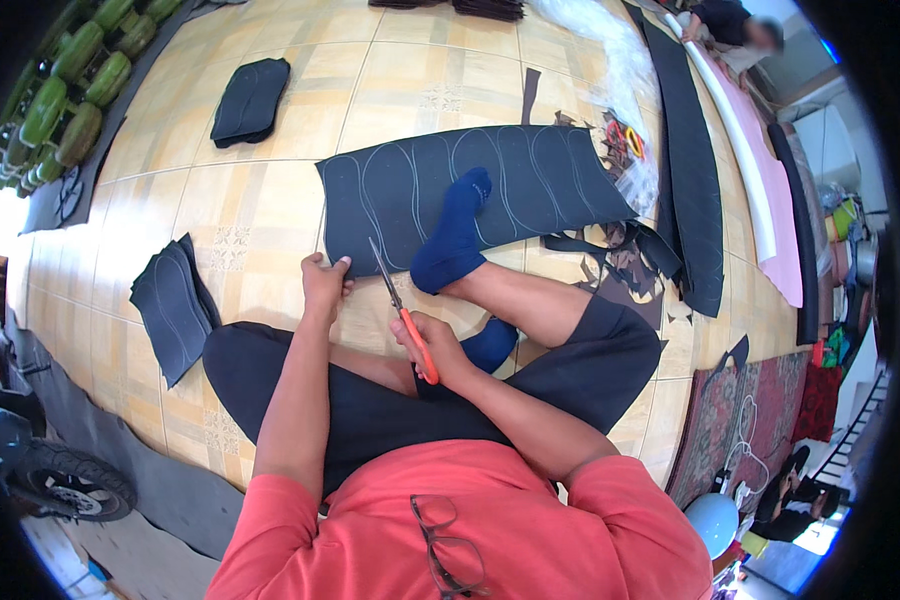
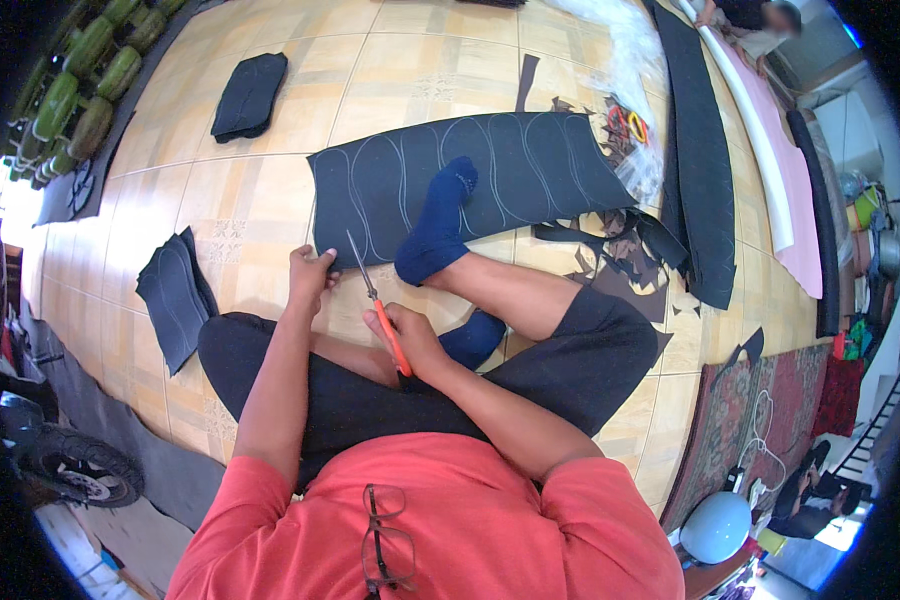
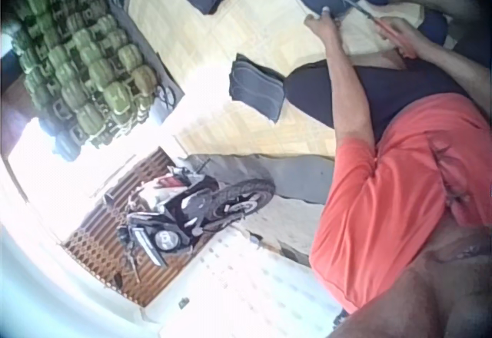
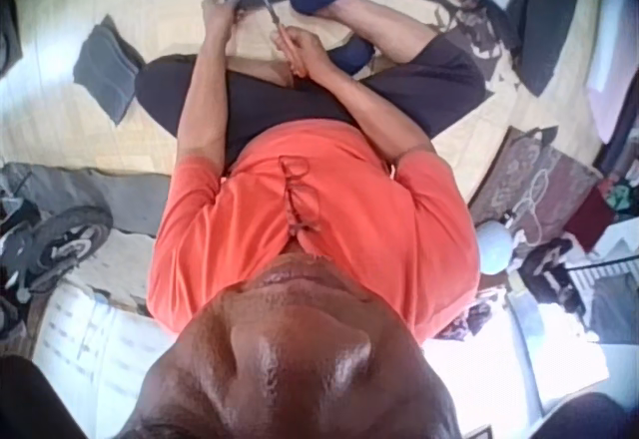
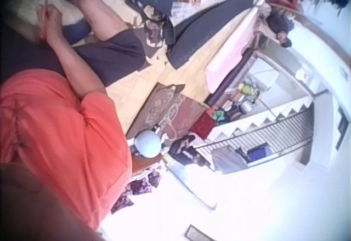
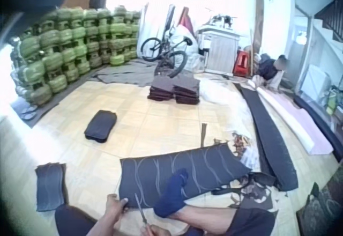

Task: The person sits on the floor and uses orange-handled scissors to cut a large black sheet of material along pre-drawn curved outlines. They repeatedly cut out individual shapes and place them into a growing stack on the floor.

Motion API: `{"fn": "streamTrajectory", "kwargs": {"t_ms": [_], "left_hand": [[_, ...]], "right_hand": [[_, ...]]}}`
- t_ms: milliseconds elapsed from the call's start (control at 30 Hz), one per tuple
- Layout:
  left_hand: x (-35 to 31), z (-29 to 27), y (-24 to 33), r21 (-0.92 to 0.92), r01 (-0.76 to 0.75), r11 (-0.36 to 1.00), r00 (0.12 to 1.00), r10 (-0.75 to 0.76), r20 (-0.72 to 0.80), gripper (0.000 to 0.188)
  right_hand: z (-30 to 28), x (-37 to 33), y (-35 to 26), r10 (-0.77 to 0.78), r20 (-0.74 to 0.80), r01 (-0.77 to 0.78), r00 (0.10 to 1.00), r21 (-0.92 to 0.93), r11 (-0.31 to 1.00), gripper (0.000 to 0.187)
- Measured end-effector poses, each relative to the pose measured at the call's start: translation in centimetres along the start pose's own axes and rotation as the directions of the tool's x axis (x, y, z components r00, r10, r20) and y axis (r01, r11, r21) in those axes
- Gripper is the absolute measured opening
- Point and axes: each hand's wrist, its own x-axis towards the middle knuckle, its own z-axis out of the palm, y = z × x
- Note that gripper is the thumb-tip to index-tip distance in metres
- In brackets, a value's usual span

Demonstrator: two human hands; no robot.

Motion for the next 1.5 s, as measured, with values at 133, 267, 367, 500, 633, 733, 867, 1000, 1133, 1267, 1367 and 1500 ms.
{"fn": "streamTrajectory", "kwargs": {"t_ms": [133,267,367,500,633,733,867,1000,1133,1267,1367,1500], "left_hand": [[0.2,-0.9,0.8,-0.132,0.036,0.991,0.993,-0.021,0.116,0.015],[-0.9,-2.3,2.3,-0.256,-0.117,0.959,0.988,0.086,-0.128,0.010],[-0.2,-6.6,2.4,-0.265,-0.195,0.944,0.933,0.095,-0.347,0.011],[-0.4,-10.8,2.5,-0.202,-0.200,0.959,0.844,0.064,-0.533,0.019],[-0.1,-10.0,1.6,-0.362,-0.066,0.930,0.895,-0.105,-0.433,0.034],[-0.5,-8.3,1.9,-0.400,0.062,0.914,0.981,-0.129,-0.142,0.036],[1.6,-6.8,-0.3,-0.555,0.307,0.773,0.945,-0.315,0.084,0.024],[1.1,-6.4,-0.1,-0.527,0.181,0.830,0.981,-0.190,0.037,0.022],[-1.5,-6.4,1.7,-0.530,0.102,0.842,0.993,-0.115,0.008,0.023],[-2.6,-6.2,2.5,-0.540,0.074,0.838,0.995,-0.098,-0.016,0.023],[-2.5,-6.4,2.1,-0.531,0.104,0.841,0.992,-0.123,0.000,0.024],[-2.9,-6.2,2.5,-0.504,0.122,0.855,0.989,-0.145,-0.008,0.024]], "right_hand": [[-0.1,-0.4,-1.5,0.086,0.035,-0.088,0.996,0.059,0.994,0.045],[0.3,-0.8,-1.8,0.075,0.035,-0.076,0.997,0.049,0.996,0.043],[0.5,-0.9,-2.0,0.100,0.052,-0.105,0.994,0.097,0.990,0.041],[1.5,-0.6,-1.6,0.184,0.058,-0.191,0.981,0.161,0.968,0.048],[2.8,-1.0,-3.1,0.339,0.129,-0.363,0.932,0.336,0.869,0.055],[3.4,-1.2,-3.4,0.411,0.228,-0.467,0.883,0.324,0.823,0.059],[3.8,-0.3,-3.3,0.467,0.338,-0.550,0.817,0.215,0.807,0.065],[3.9,1.1,-3.1,0.462,0.359,-0.539,0.811,0.152,0.828,0.069],[4.5,2.4,-3.0,0.433,0.383,-0.519,0.816,0.157,0.840,0.073],[5.6,3.8,-3.7,0.419,0.345,-0.494,0.840,0.167,0.853,0.072],[6.1,4.6,-3.5,0.412,0.327,-0.482,0.851,0.171,0.860,0.071],[6.3,5.6,-2.5,0.399,0.314,-0.461,0.862,0.153,0.874,0.070]]}}
